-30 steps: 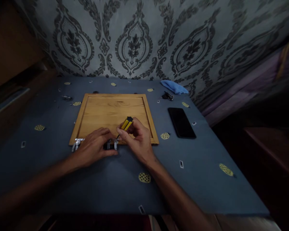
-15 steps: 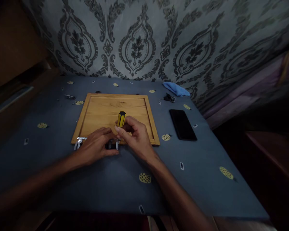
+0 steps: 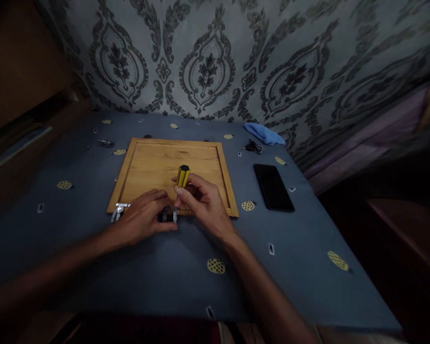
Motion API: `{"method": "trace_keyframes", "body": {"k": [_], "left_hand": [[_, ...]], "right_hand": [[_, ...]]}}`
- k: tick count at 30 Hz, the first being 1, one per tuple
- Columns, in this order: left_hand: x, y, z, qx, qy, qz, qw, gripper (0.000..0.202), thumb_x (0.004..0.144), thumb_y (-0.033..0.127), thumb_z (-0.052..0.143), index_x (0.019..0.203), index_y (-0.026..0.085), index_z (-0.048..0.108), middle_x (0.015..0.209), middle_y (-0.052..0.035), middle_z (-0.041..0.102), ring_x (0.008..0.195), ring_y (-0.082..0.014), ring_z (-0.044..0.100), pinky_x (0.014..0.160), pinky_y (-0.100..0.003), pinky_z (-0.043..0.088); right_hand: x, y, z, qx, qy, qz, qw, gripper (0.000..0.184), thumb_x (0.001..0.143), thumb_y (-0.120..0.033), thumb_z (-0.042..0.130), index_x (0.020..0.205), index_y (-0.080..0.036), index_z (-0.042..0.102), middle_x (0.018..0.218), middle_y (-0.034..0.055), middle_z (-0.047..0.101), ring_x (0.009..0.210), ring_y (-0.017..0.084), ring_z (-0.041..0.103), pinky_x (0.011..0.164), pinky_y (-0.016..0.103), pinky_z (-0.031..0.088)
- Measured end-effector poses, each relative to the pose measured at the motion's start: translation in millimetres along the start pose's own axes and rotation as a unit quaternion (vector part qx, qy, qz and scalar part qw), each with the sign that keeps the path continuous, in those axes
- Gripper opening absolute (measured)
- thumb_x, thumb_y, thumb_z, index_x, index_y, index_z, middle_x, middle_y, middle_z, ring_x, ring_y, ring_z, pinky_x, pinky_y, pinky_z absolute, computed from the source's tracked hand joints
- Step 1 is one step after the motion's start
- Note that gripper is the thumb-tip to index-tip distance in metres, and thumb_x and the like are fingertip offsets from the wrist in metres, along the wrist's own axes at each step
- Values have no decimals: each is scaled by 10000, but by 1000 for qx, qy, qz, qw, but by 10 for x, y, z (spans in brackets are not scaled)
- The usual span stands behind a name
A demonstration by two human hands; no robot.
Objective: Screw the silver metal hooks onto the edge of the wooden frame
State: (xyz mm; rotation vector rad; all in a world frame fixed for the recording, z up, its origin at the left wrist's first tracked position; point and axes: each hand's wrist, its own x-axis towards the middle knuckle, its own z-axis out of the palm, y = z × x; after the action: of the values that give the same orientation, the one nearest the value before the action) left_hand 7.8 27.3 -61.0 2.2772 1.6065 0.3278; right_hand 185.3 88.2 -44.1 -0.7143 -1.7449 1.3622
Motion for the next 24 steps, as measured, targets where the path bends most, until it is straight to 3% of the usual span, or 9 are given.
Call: {"method": "trace_keyframes", "body": {"k": [6, 13, 20, 24], "left_hand": [[5, -6, -3, -5, -3, 8, 1000, 412, 873, 470, 759, 1162, 192, 663, 1112, -79, 668, 1101, -301, 608, 945, -447, 498], [10, 2, 4, 5, -10, -7, 1000, 440, 839, 487, 788, 1116, 162, 679, 1071, -87, 656, 1053, -306, 615, 904, -436, 506], [5, -26, 38, -6, 2, -3, 1000, 400, 851, 490, 775, 1088, 186, 670, 1107, -83, 652, 1109, -314, 601, 948, -459, 500], [1, -29, 32, -12, 2, 2, 1000, 396, 864, 495, 759, 1099, 190, 663, 1117, -82, 654, 1108, -309, 600, 951, -465, 499]], "right_hand": [[13, 26, 61, 10, 38, 5, 999, 283, 801, -454, 826, 835, -220, 670, 641, -46, 624, 519, 114, 595, 539, 267, 510], [-29, 1, -3, -3, 17, 0, 1000, 349, 874, -510, 745, 1051, -210, 722, 708, -15, 666, 613, 130, 653, 665, 293, 575], [-50, 48, 22, 1, 54, 16, 998, 334, 783, -512, 824, 861, -211, 703, 670, -27, 645, 525, 112, 591, 534, 265, 537], [-80, 37, 33, 4, 70, 26, 997, 378, 751, -543, 839, 819, -212, 670, 705, -19, 645, 556, 117, 586, 539, 270, 541]]}}
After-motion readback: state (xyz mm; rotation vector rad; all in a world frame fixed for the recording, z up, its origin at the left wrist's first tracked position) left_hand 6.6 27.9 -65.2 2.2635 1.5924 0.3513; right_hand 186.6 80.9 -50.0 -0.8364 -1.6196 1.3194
